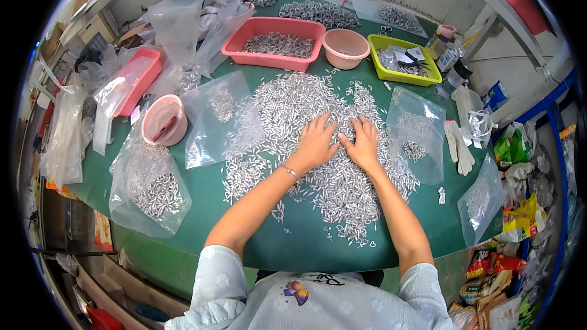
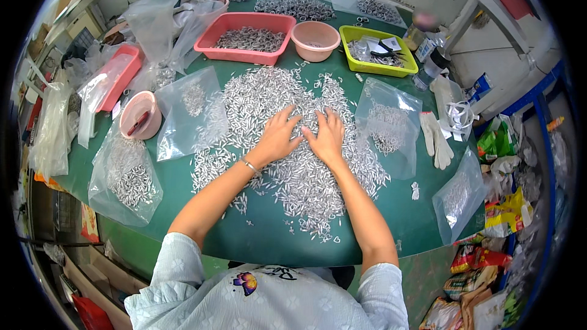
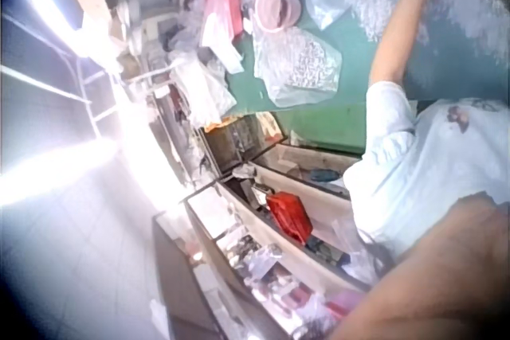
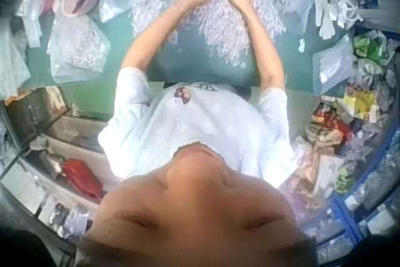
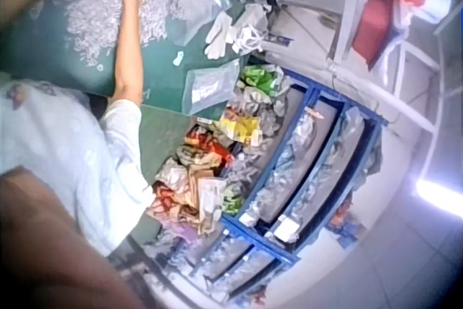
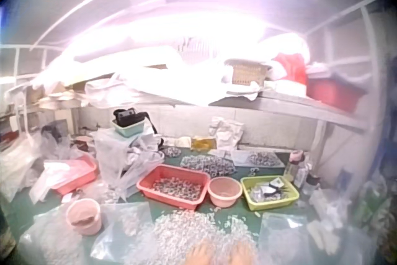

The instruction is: The person sorts small silver fasteners on a green table, picking them up one by one and placing them into a plastic bag. The person repeatedly gathers fasteners from the table and transfers them into the bag.

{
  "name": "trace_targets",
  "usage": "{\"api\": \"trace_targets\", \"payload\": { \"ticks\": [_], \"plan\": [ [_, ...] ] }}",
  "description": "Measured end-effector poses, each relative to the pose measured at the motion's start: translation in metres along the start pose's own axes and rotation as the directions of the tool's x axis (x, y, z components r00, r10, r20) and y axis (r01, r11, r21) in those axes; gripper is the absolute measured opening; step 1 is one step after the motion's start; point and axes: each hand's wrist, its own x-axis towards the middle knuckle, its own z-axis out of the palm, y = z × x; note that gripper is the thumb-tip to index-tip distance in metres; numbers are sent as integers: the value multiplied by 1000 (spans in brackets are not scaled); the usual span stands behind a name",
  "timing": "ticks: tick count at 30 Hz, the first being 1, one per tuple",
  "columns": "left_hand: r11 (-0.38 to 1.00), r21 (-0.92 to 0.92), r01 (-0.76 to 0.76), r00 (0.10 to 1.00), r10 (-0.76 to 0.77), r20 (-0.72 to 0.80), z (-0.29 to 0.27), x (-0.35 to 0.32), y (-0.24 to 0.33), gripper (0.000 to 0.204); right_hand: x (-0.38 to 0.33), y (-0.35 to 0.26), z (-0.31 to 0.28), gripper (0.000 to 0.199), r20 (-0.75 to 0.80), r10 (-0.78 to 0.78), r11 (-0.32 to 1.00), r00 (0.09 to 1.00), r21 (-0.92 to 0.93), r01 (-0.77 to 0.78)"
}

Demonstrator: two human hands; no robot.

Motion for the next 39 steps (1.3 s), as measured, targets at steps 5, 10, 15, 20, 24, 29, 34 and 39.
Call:
{"api": "trace_targets", "payload": {
  "ticks": [5, 10, 15, 20, 24, 29, 34, 39],
  "plan": [
    [997, -80, -17, 996, 23, 81, -13, -22, -10, 51, -13, -38, -25, 62, 185, -80, 981, 979, 191, 44],
    [999, 1, -43, 998, 43, 45, -15, -17, -7, 51, -1, -36, -24, 60, 148, -92, 973, 985, 223, 57],
    [999, -9, -52, 998, 52, 26, -9, -21, -8, 50, -11, -27, -11, 63, 155, 9, 998, 988, 57, -18],
    [997, -50, -61, 998, 62, 26, -16, -30, -14, 39, -19, -48, -15, 56, 154, -29, 997, 988, 71, 19],
    [995, -74, -64, 997, 66, 29, -28, -42, -10, 35, -29, -68, -14, 48, 145, -71, 987, 987, 156, 48],
    [995, -61, -78, 997, 79, 19, -39, -63, -7, 37, -45, -94, -12, 44, 169, -154, 972, 974, 205, 118],
    [996, -80, -47, 994, 54, 91, -58, -97, -2, 37, -78, -128, -20, 52, 207, -219, 941, 953, 303, 151],
    [996, -74, -40, 994, 47, 101, -77, -136, 17, 41, -106, -137, -39, 54, 333, -278, 924, 901, 350, 156]
  ]
}}
